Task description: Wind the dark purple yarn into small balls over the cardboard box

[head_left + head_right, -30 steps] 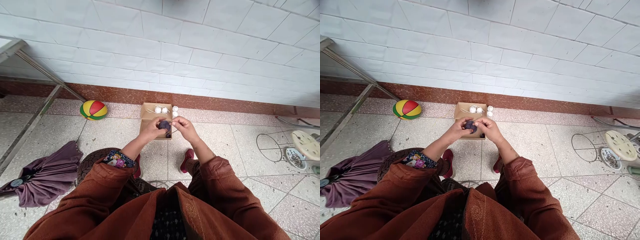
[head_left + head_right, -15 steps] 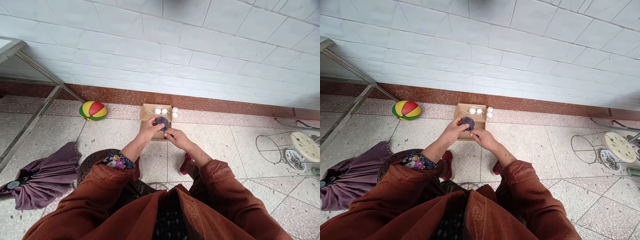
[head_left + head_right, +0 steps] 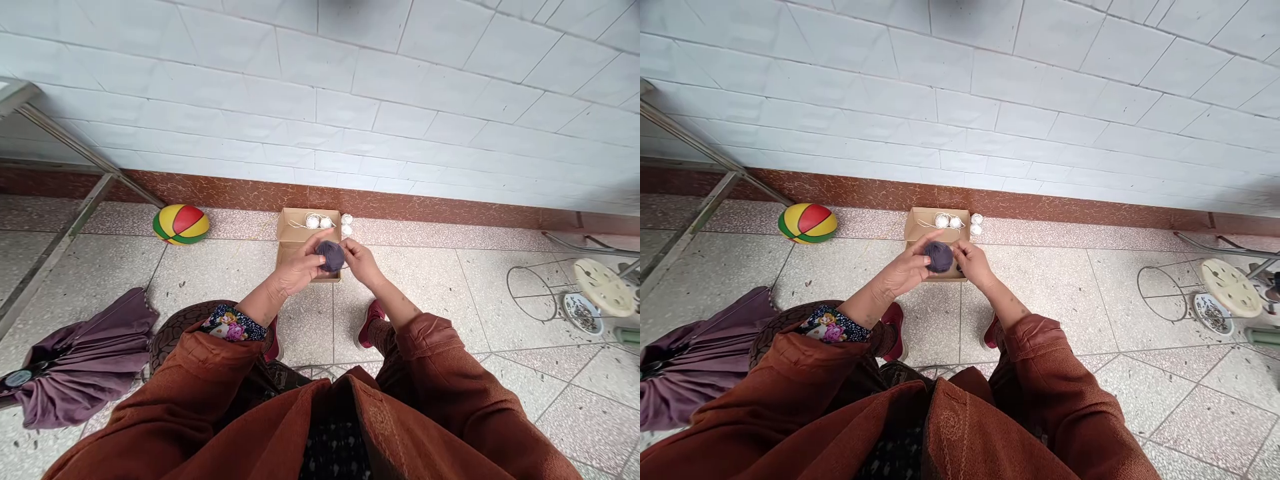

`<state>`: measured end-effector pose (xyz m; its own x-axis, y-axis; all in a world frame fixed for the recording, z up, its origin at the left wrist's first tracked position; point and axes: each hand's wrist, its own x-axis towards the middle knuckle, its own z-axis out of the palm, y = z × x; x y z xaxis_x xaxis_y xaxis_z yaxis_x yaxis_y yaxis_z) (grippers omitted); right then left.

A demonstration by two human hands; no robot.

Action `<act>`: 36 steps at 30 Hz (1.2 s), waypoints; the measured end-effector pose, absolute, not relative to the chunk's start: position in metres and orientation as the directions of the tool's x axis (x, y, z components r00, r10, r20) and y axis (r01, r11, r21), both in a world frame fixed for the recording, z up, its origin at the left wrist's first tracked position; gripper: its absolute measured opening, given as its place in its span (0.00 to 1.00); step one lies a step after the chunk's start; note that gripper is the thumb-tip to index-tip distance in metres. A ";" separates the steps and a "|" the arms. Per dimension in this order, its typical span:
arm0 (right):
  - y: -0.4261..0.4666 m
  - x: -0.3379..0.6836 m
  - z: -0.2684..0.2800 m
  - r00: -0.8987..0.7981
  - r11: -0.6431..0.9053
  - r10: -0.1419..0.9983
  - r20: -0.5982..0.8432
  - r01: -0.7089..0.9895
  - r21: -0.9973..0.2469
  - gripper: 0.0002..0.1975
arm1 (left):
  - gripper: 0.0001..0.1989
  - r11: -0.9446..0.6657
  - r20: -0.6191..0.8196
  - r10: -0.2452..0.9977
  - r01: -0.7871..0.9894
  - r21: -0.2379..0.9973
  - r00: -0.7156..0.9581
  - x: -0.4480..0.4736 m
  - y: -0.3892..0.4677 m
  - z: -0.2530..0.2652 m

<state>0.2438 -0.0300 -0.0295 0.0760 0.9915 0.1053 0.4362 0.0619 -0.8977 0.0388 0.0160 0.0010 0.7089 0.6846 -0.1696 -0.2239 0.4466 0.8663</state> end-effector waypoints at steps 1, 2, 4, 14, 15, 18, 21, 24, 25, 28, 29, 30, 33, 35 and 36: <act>-0.034 0.240 -0.032 0.038 0.056 0.996 0.082 0.459 -0.887 0.15 | 0.35 0.435 -0.174 0.734 -0.258 0.863 0.656 0.040 0.019 0.001; -0.038 0.237 -0.033 -0.019 0.077 0.997 0.078 0.485 -0.871 0.15 | 0.33 0.412 -0.188 0.785 -0.270 0.871 0.591 0.041 0.022 0.000; -0.047 0.232 -0.031 -0.156 0.174 0.982 0.108 0.523 -0.835 0.14 | 0.29 0.358 -0.233 0.862 -0.214 0.909 0.451 0.043 0.028 -0.004; -0.030 0.251 -0.014 0.036 0.256 0.951 0.308 0.474 -0.842 0.14 | 0.46 0.314 -0.230 0.665 0.013 0.949 0.710 0.040 0.018 -0.009; -0.028 0.252 -0.019 0.073 0.215 0.957 0.281 0.474 -0.854 0.14 | 0.45 0.365 -0.219 0.626 -0.034 0.930 0.748 0.039 0.016 -0.006; -0.029 0.250 -0.035 0.087 0.102 0.983 0.164 0.487 -0.867 0.13 | 0.41 0.442 -0.165 0.634 -0.179 0.879 0.756 0.041 0.014 0.002; -0.041 0.242 -0.044 -0.039 0.110 0.994 0.106 0.563 -0.819 0.10 | 0.34 0.370 -0.129 0.752 -0.250 0.895 0.647 0.045 0.019 0.002; -0.055 0.236 -0.036 -0.258 0.269 0.956 0.142 0.568 -0.778 0.10 | 0.27 0.235 -0.147 0.863 -0.127 0.964 0.483 0.047 0.026 -0.004; -0.058 0.235 -0.031 -0.304 0.320 0.937 0.174 0.539 -0.780 0.12 | 0.25 0.190 -0.148 0.887 -0.054 0.980 0.438 0.047 0.028 -0.005; -0.058 0.240 -0.012 -0.279 0.381 0.920 0.276 0.469 -0.797 0.15 | 0.22 0.084 -0.122 0.886 0.106 0.991 0.447 0.046 0.027 -0.008; -0.055 0.243 -0.007 -0.235 0.376 0.925 0.297 0.464 -0.802 0.15 | 0.22 0.072 -0.118 0.860 0.110 0.991 0.497 0.045 0.025 -0.009; -0.052 0.246 -0.004 -0.186 0.363 0.932 0.312 0.467 -0.806 0.16 | 0.23 0.083 -0.121 0.822 0.092 0.992 0.557 0.044 0.022 -0.009; -0.040 0.252 -0.004 -0.036 0.297 0.947 0.319 0.481 -0.825 0.16 | 0.28 0.233 -0.153 0.692 -0.017 0.972 0.706 0.044 0.014 -0.009; -0.036 0.252 -0.011 0.048 0.243 0.953 0.298 0.467 -0.850 0.16 | 0.30 0.374 -0.177 0.644 -0.104 0.921 0.744 0.045 0.009 -0.009; -0.035 0.250 -0.015 0.078 0.212 0.958 0.275 0.454 -0.865 0.16 | 0.30 0.438 -0.182 0.632 -0.153 0.886 0.753 0.045 0.007 -0.010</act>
